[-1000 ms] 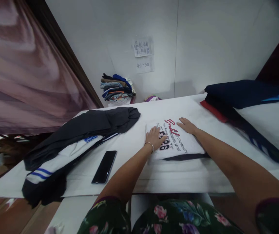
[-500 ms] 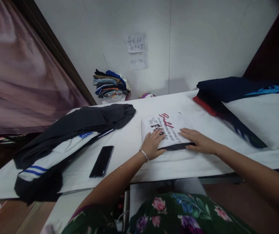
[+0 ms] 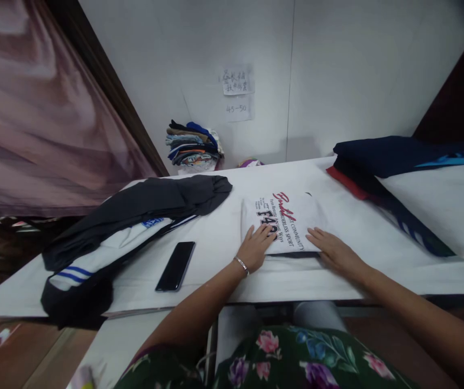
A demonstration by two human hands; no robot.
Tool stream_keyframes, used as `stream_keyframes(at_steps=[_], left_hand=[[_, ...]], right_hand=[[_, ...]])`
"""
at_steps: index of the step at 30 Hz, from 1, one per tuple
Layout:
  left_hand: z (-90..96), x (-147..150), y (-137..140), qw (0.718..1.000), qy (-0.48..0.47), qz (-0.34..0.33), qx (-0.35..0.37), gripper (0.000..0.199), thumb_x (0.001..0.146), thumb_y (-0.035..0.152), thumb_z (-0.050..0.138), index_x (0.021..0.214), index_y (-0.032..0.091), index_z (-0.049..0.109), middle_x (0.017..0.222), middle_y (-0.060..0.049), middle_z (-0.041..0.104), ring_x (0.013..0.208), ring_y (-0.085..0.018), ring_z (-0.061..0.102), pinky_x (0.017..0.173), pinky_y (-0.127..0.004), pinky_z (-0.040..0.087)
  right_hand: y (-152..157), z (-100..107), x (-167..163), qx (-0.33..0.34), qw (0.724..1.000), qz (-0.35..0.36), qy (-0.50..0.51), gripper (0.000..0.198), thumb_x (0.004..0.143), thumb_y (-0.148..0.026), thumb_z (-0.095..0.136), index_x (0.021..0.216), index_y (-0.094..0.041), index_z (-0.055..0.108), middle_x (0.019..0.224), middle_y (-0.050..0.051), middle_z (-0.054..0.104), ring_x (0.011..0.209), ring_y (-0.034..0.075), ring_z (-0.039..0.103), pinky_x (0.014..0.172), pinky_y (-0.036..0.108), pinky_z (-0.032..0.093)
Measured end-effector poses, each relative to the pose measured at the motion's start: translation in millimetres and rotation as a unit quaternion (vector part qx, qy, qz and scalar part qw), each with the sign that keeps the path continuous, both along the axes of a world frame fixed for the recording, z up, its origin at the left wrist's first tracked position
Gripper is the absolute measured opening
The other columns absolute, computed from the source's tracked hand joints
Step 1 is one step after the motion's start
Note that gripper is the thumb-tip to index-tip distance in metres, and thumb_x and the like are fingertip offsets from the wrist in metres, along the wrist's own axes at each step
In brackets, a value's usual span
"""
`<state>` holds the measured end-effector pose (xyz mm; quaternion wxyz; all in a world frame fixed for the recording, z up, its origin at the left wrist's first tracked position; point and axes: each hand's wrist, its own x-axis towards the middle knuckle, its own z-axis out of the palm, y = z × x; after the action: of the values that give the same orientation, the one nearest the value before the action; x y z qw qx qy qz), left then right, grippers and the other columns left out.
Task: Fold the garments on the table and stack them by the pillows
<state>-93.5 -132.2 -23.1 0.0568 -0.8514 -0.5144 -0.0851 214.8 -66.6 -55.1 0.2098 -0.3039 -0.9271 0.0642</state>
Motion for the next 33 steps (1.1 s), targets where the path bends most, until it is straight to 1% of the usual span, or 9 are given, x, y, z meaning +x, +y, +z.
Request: stream_keyframes(at_steps=[5,8,11,15,17,20,23,27,33], left_hand=[[1.4,-2,-2,1.000,-0.015,-0.021,-0.006,0.070,0.076,0.016,0.054,0.143,0.016,0.033,0.154,-0.013,0.025,0.144,-0.025,0.012,0.115,-0.051,0.008],[1.1,-1,-3,0.999,-0.023,-0.029,0.004,0.069,0.079,0.026,0.056,0.143,0.013,0.033,0.154,-0.014,0.025,0.144,-0.027,0.011,0.115,-0.051,0.005],[-1.6,-1,-5,0.999,-0.029,-0.030,0.008,0.071,0.083,0.042,0.055,0.144,0.013,0.032,0.154,-0.015,0.024,0.144,-0.029,0.011,0.115,-0.053,0.004],[2.4,-3,-9,0.998,-0.057,-0.039,-0.009,0.075,0.084,0.060,0.049,0.142,0.015,0.036,0.152,-0.015,0.028,0.143,-0.028,0.014,0.115,-0.053,0.007],[12.8,-3,-3,0.995,-0.095,-0.029,-0.033,0.061,0.088,0.058,0.044,0.135,0.019,0.046,0.147,-0.011,0.039,0.140,-0.025,0.026,0.115,-0.049,0.013],[34.9,0,23,0.984,-0.166,0.037,-0.046,0.042,0.094,0.047,0.035,0.123,0.026,0.058,0.137,-0.005,0.053,0.131,-0.019,0.041,0.112,-0.042,0.024],[47.5,6,65,0.970,-0.191,0.144,-0.040,0.048,0.092,0.050,0.036,0.129,0.025,0.053,0.147,-0.007,0.041,0.138,-0.024,0.030,0.113,-0.048,0.020],[34.5,8,106,0.935,-0.172,0.277,-0.143,0.069,0.085,0.064,0.037,0.141,0.024,0.039,0.155,-0.010,0.024,0.142,-0.033,0.015,0.108,-0.063,0.018],[15.4,4,109,0.927,-0.182,0.284,-0.165,0.075,0.083,0.070,0.030,0.142,0.024,0.034,0.155,-0.011,0.022,0.142,-0.032,0.015,0.105,-0.064,0.023]], right_hand=[[10,37,-5,-0.089,0.996,0.014,0.028,0.046,0.090,-0.044,0.048,0.133,-0.030,0.052,0.145,0.002,0.042,0.135,0.027,0.035,0.108,0.051,0.035],[31,67,-33,-0.069,0.995,-0.029,0.073,0.047,0.092,-0.050,0.041,0.132,-0.030,0.054,0.144,0.004,0.044,0.135,0.027,0.035,0.110,0.052,0.030],[55,83,-74,-0.037,0.994,-0.069,0.071,0.055,0.092,-0.055,0.036,0.138,-0.027,0.047,0.150,0.008,0.033,0.140,0.028,0.023,0.111,0.054,0.025],[71,66,-117,-0.059,0.991,-0.109,-0.041,0.062,0.089,-0.061,0.037,0.142,-0.028,0.040,0.154,0.009,0.025,0.141,0.033,0.017,0.107,0.063,0.019],[72,50,-126,-0.067,0.986,-0.115,-0.097,0.064,0.089,-0.062,0.034,0.142,-0.027,0.039,0.154,0.010,0.026,0.141,0.033,0.018,0.107,0.063,0.017],[68,35,-128,-0.061,0.983,-0.120,-0.125,0.066,0.091,-0.063,0.026,0.144,-0.025,0.036,0.154,0.011,0.023,0.142,0.032,0.017,0.108,0.062,0.016],[64,36,-127,-0.064,0.982,-0.125,-0.129,0.068,0.090,-0.064,0.024,0.145,-0.026,0.033,0.155,0.010,0.022,0.142,0.031,0.017,0.108,0.062,0.017],[65,42,-123,-0.077,0.982,-0.128,-0.118,0.066,0.090,-0.064,0.025,0.145,-0.027,0.034,0.154,0.008,0.024,0.142,0.030,0.017,0.109,0.060,0.016],[98,30,-88,-0.149,0.965,-0.201,-0.083,0.071,0.088,-0.068,0.024,0.143,-0.025,0.037,0.155,0.009,0.020,0.142,0.033,0.015,0.108,0.063,0.019]])
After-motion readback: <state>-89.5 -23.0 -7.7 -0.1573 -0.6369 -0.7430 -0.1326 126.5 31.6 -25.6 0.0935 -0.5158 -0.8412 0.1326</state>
